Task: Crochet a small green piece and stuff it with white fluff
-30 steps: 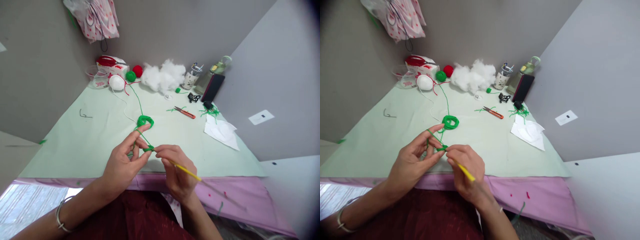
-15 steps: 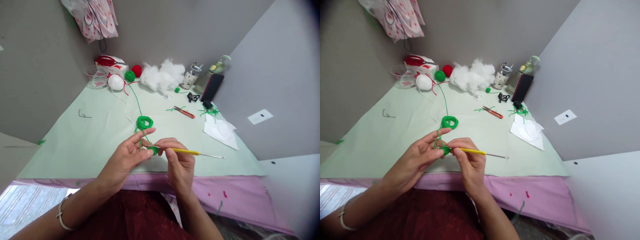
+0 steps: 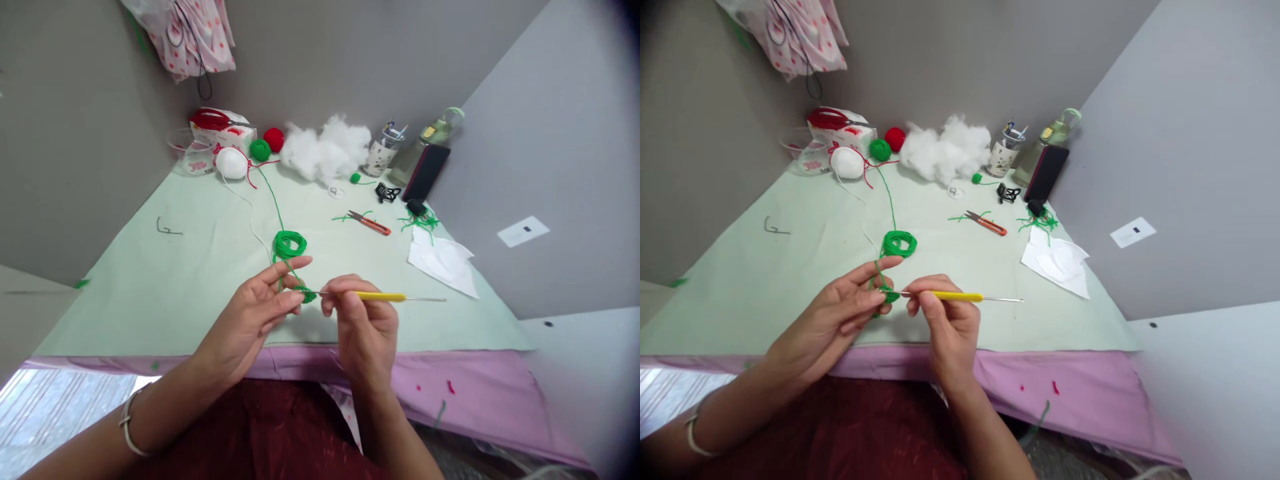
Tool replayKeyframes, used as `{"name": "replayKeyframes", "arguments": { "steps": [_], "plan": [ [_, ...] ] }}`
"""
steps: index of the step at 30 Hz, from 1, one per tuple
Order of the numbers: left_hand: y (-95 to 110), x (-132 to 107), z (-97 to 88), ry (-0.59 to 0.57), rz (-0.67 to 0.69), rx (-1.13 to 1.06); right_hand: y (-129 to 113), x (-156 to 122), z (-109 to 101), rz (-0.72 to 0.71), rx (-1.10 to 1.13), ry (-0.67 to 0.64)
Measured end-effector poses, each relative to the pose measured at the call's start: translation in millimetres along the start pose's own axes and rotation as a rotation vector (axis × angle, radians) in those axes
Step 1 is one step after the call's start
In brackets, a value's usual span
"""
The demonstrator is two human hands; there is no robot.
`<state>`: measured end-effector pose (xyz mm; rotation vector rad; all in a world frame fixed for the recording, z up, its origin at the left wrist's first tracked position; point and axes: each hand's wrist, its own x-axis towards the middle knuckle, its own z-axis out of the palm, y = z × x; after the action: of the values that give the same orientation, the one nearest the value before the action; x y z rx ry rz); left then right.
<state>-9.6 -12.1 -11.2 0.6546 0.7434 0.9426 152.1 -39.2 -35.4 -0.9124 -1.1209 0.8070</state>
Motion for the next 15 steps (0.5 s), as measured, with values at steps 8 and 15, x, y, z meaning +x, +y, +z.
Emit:
{"name": "replayKeyframes", "arguments": {
  "steps": [8,15],
  "plan": [
    [-9.1,-0.4,0.9,-0.025,0.108,0.129,8.2,1.3,2.4,0.178,0.121,0.009],
    [-1.4,-3.8,1.5,-0.009,-0.002,0.096,6.1,3.6,1.9,0.161,0.224,0.006]
  ]
}}
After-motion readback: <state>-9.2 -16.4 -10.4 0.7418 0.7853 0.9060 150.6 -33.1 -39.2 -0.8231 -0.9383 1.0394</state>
